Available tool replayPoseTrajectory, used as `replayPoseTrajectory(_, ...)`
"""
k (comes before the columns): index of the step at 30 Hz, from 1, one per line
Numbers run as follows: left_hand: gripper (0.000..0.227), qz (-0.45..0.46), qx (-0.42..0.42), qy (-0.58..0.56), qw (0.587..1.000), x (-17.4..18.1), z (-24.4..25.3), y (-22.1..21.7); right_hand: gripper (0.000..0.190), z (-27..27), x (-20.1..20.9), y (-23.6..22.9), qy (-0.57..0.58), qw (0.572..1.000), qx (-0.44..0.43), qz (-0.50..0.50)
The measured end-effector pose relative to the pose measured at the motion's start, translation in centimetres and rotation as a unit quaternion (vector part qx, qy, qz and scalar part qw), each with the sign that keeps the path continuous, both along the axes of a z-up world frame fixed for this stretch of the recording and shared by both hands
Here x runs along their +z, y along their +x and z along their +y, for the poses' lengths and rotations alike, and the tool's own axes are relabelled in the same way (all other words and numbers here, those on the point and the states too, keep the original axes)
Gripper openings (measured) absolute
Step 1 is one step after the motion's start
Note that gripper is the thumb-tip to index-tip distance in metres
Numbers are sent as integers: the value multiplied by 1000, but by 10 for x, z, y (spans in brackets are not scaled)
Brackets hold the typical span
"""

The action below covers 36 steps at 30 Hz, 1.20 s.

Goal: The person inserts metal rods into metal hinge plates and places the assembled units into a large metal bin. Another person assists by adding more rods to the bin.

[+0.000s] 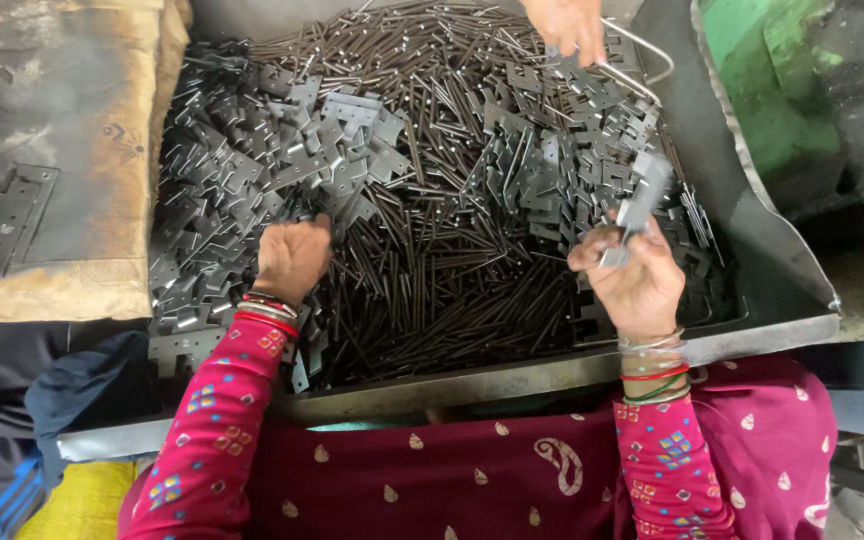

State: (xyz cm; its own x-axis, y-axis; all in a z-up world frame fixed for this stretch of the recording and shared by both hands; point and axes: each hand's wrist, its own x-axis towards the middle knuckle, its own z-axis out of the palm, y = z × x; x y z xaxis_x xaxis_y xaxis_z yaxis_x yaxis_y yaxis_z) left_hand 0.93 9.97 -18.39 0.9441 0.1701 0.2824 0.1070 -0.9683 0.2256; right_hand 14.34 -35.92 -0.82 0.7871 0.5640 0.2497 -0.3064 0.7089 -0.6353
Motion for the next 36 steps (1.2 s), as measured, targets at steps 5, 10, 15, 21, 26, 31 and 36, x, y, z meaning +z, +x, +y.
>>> replayPoseTrajectory(5, 20, -33, -3, -283, 959, 29, -21, 0, 29, 28, -7, -10, -232, 968, -47, -86)
replayPoseTrajectory(10, 4, 60, 44, 203, 976, 72, -47, 0, 26, 68, -47, -5, -585, 663, -181, -431)
replayPoseTrajectory(15, 4, 21, 52, 217, 975, 76, -57, 2, 23, 87, -70, 24, -667, 479, -215, -529)
replayPoseTrajectory(21, 8, 38, 59, 206, 976, 69, -58, 0, 33, 94, -81, 37, -710, 444, -154, -524)
replayPoseTrajectory(26, 19, 93, 48, 179, 978, 58, -56, 2, 34, 87, -88, 36, -725, 439, -150, -509)
replayPoseTrajectory(31, 16, 93, 61, 184, 977, 71, -61, -3, 36, 90, -80, 32, -737, 445, -129, -492)
replayPoseTrajectory(36, 35, 22, -23, 147, 989, 122, -113, -7, 37, 90, -71, 30, -747, 437, -114, -488)
